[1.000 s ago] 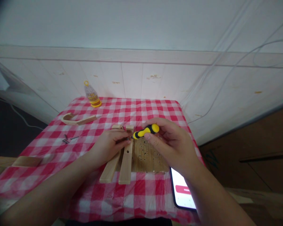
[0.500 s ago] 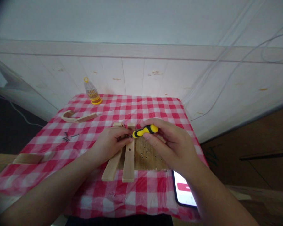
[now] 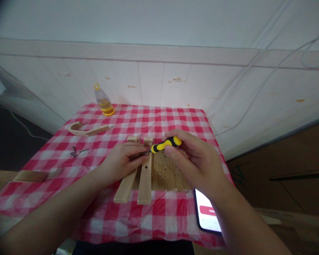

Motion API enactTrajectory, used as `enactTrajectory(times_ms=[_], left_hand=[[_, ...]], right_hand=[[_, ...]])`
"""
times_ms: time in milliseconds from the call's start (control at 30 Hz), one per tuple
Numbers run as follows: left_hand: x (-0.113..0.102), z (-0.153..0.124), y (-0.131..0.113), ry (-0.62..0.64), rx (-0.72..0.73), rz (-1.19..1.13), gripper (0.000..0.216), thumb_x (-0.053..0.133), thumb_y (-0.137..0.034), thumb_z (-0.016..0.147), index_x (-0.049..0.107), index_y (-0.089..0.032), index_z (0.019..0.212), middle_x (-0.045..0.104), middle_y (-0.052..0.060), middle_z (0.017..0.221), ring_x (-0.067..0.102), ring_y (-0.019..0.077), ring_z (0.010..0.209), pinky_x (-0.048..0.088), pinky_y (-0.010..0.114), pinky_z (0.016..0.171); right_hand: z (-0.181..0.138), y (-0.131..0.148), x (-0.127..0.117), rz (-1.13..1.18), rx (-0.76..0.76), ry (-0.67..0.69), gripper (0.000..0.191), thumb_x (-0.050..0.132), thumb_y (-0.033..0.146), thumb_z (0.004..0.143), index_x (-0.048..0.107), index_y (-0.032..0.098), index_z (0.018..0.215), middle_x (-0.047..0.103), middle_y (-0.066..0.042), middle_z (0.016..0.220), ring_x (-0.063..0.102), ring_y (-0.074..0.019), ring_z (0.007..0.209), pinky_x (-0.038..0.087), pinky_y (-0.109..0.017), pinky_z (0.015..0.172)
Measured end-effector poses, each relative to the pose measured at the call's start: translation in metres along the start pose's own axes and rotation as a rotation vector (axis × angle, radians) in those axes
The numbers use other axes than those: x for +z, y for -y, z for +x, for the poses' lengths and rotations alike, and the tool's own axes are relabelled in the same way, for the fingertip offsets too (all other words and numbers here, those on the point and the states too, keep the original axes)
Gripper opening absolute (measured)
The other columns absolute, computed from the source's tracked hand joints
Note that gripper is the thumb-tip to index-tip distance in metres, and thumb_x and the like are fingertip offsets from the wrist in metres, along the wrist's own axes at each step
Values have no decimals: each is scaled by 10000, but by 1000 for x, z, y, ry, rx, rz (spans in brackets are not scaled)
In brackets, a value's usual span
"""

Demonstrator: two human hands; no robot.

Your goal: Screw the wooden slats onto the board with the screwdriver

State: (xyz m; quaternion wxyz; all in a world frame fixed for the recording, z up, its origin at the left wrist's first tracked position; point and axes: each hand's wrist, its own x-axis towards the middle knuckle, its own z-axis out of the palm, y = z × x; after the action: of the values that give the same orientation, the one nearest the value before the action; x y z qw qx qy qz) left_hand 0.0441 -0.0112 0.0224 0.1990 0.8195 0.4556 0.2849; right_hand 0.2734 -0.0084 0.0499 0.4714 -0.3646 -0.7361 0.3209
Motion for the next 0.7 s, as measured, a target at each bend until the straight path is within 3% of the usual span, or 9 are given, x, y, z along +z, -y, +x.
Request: enactTrajectory(times_ms=[200,400,533,700], left_hand=[[5,0,8,-71,91,-7,170,598,-196,915,756,-161,968,775,59,948,706,185,871,571,323,784],[7,1,7,-79,59,-21,165,612,-190,905,764,-169,965,781,52,956,714,189,886,581,333,813],[9,0,6,-94,35,-30,161,622,-196,900,769,-181,963,779,49,962,709,188,910,580,338,839],[10,0,7,-95,25,-33,161,615,-213,907,773,-203,934,770,45,956,696,179,925,567,329,856]], right_hand=[[0,-1,0,-32,-27,-25,298,689,220,857,678,318,1139,719,17,1005,679,-134,844,557,-251,739],[-1,2,-4,-136,-52,23,316,684,221,858,674,311,1161,732,5,1030,693,-152,879,579,-281,770],[12,8,-4,-175,-81,-13,316,699,267,850,694,307,1163,751,14,992,696,-139,828,572,-260,718],[46,26,-1,-283,-194,177,307,641,298,875,714,284,1172,747,12,847,668,-134,687,545,-281,641]])
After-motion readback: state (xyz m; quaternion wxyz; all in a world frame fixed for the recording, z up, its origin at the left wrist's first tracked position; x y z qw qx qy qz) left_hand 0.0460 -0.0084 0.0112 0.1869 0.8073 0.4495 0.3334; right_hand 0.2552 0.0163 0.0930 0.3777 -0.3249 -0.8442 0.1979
